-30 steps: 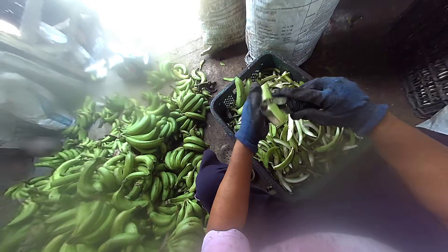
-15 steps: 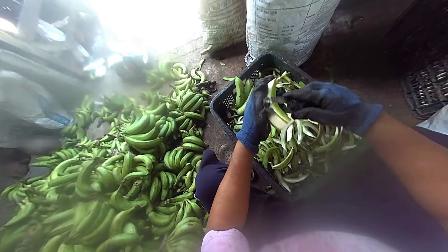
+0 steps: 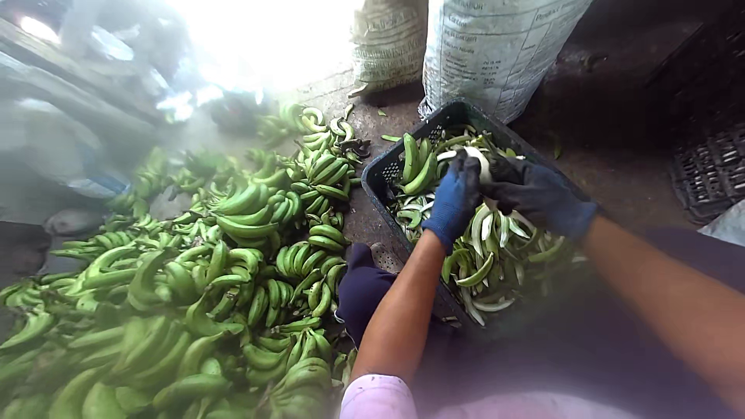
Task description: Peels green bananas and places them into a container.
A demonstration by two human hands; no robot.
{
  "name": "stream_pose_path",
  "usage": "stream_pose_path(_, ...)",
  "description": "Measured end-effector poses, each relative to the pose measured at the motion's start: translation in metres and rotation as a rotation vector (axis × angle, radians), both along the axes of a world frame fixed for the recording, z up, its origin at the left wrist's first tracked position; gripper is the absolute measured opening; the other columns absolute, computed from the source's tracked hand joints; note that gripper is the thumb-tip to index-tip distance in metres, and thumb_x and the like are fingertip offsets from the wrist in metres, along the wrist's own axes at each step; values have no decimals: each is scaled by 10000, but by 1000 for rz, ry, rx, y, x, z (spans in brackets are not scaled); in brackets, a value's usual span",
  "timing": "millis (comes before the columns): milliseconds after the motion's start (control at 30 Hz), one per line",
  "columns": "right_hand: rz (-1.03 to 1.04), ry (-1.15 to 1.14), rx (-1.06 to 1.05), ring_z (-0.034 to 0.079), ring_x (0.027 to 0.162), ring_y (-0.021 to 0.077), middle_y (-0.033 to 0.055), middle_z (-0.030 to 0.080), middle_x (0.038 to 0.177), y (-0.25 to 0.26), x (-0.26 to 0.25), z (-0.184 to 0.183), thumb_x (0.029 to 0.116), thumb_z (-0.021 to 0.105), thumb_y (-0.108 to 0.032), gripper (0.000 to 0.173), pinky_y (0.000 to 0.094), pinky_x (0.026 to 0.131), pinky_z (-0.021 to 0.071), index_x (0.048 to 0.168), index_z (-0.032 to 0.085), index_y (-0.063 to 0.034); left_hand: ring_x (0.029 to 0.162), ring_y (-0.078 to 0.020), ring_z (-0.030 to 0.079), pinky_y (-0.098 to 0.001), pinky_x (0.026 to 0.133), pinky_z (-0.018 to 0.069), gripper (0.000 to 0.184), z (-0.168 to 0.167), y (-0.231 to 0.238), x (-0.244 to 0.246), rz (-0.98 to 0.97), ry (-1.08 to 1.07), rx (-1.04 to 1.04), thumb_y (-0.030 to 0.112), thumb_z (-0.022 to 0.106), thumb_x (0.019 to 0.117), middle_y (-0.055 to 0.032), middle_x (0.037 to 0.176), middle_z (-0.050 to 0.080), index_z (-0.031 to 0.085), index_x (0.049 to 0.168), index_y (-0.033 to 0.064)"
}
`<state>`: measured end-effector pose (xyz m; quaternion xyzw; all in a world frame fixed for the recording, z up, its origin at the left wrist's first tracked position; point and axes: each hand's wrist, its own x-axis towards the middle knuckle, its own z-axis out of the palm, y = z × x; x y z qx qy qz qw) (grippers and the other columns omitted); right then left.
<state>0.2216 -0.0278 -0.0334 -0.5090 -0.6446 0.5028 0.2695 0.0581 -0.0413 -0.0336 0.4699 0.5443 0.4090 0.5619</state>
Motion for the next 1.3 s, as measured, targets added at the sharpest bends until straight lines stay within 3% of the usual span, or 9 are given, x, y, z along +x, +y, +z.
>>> stream_pose_path(133,-143,476,-438,606,619,82,24,646,834,15,62,-6,1034,533,-242,181,236,534,536,1131,631,-125,1217,-313,614,-513,1017,504,467,-7,33,-27,8,462,47,323,363,1113,-186,1383,600,467,1510,101)
stream_pose_path(233,-569,548,-92,577,504,38,-41,601,659,31,101,89,1089,325,-286,296,203,451,514,999,587,-181,1272,-436,562,-619,1040,458,522,-33,75,-59,191,749,-60,386,443,1083,-262,1399,563,479,1469,36)
stream_pose_path(367,-481,843,577,582,512,77,-29,570,565,60,191,169,1083,-59,-323,674,243,524,548,777,519,-159,1331,-400,527,-577,1103,412,638,-68,110,-77,341,626,-281,471,498,1048,-257,1417,556,426,1516,43)
stream_pose_path(467,-420,811,679,594,556,75,-27,621,668,60,192,166,1084,47,-312,593,245,546,553,872,577,-152,1352,-388,511,-556,1117,403,692,-89,121,-67,330,684,-331,474,546,1028,-254,1443,535,396,1528,20)
stream_pose_path(633,-330,721,95,591,606,66,-7,659,882,44,109,78,1059,346,-396,382,235,529,526,1289,588,-209,1347,-395,517,-592,1102,406,696,-97,118,-61,295,866,-318,557,580,981,-235,1432,555,494,1487,86)
stream_pose_path(867,-186,411,-274,659,699,158,114,693,1046,51,70,26,1067,538,-262,451,310,637,570,1494,428,-163,1249,-371,591,-612,1055,444,601,-23,90,-56,-39,980,-18,436,702,902,-190,1347,622,592,1396,111)
stream_pose_path(1033,49,358,-8,710,848,175,66,722,1090,36,58,5,1000,644,-259,486,349,747,614,1460,493,-208,1147,-314,636,-579,962,522,579,38,43,-61,-38,853,243,251,763,883,-153,1328,617,559,1418,164)
stream_pose_path(1167,122,224,78,660,645,137,49,705,861,10,21,38,995,659,-231,349,320,606,587,1328,604,-144,815,-176,683,-413,673,600,515,57,2,-67,100,480,342,206,738,881,-54,1072,695,558,1362,183)
stream_pose_path(1300,53,146,2,701,657,154,54,734,867,8,3,38,1024,631,-292,336,348,618,616,1325,616,-146,766,-164,659,-348,604,575,532,48,-13,-66,89,65,387,154,738,848,-47,1074,692,558,1348,183)
